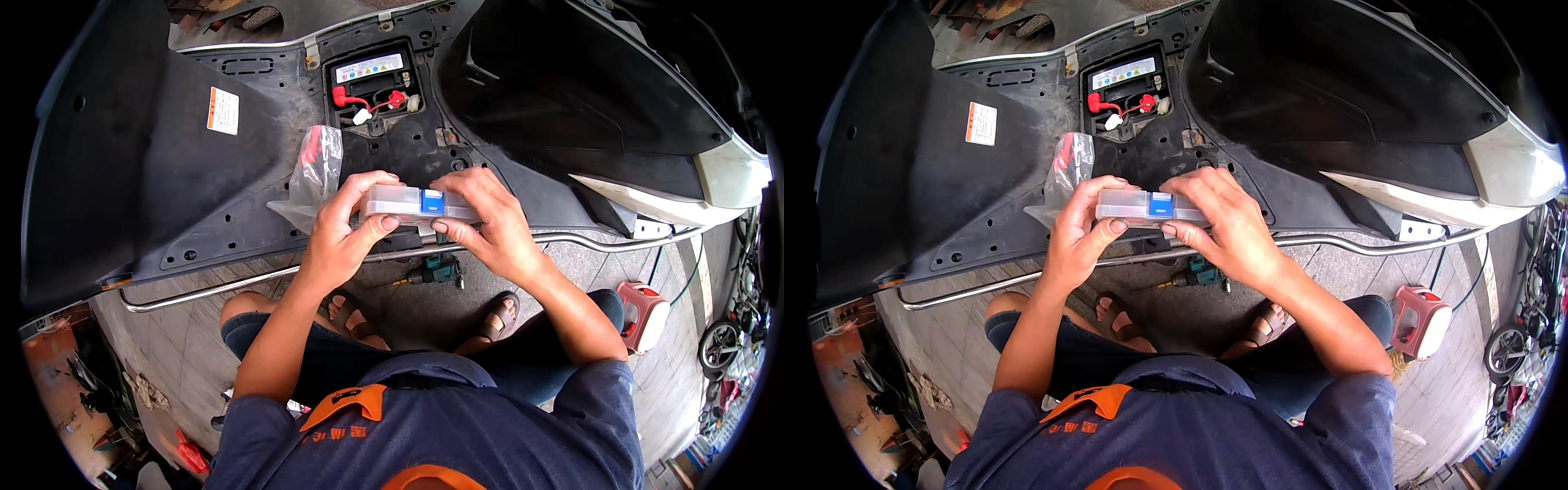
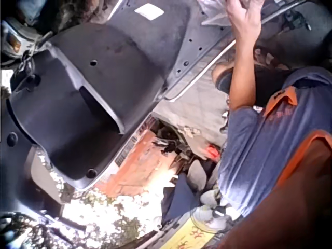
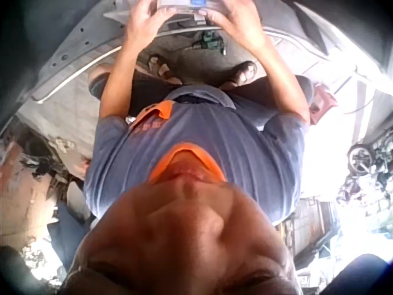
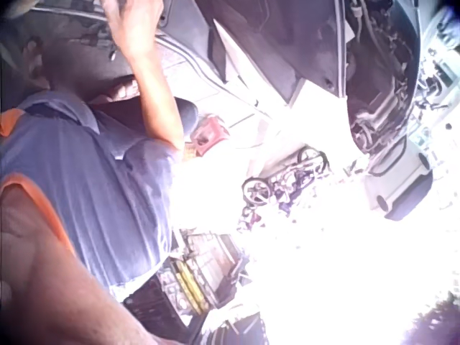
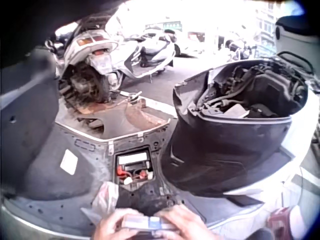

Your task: The person prepares electrical components by removing connectors from a plastic case and then proceeds to strip and join wires on a scooter near the battery compartment.

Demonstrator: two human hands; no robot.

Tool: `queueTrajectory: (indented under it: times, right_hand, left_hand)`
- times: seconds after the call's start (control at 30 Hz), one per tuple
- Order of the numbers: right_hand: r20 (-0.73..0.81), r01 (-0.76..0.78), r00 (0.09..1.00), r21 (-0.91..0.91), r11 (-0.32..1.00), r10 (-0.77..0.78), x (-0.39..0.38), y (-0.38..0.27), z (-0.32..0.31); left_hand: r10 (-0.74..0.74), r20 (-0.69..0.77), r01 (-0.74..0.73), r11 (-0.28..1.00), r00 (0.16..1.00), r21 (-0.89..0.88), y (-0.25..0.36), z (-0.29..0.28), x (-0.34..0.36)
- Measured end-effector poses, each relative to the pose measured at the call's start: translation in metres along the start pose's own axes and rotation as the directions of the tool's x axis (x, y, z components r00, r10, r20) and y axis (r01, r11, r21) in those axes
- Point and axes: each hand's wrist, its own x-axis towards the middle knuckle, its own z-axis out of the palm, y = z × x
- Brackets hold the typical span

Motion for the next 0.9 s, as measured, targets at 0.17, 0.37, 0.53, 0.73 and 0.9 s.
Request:
queueTrajectory:
  times: [0.17, 0.37, 0.53, 0.73, 0.9]
  right_hand:
    - [-0.055, -0.022, 0.998, 0.052, 0.998, 0.025, 0.002, -0.006, -0.006]
    - [-0.035, -0.125, 0.989, 0.301, 0.946, 0.142, -0.018, -0.002, 0.006]
    - [0.109, -0.325, 0.945, 0.348, 0.879, 0.307, -0.017, 0.002, -0.007]
    - [0.197, -0.466, 0.868, 0.641, 0.610, 0.456, -0.013, 0.015, 0.003]
    - [0.264, -0.499, 0.864, 0.351, 0.792, 0.428, -0.004, 0.023, -0.007]
  left_hand:
    - [-0.055, 0.031, 0.058, 0.993, 0.998, -0.106, 0.013, 0.007, 0.006]
    - [-0.102, 0.045, 0.106, 0.987, 0.994, -0.117, 0.012, 0.012, -0.004]
    - [-0.054, 0.000, 0.054, 0.998, 0.999, 0.041, 0.009, 0.026, -0.001]
    - [-0.050, 0.009, 0.049, 0.993, 0.999, 0.105, -0.001, 0.023, 0.009]
    - [-0.171, 0.086, 0.158, 0.977, 0.982, 0.141, -0.008, 0.017, 0.020]
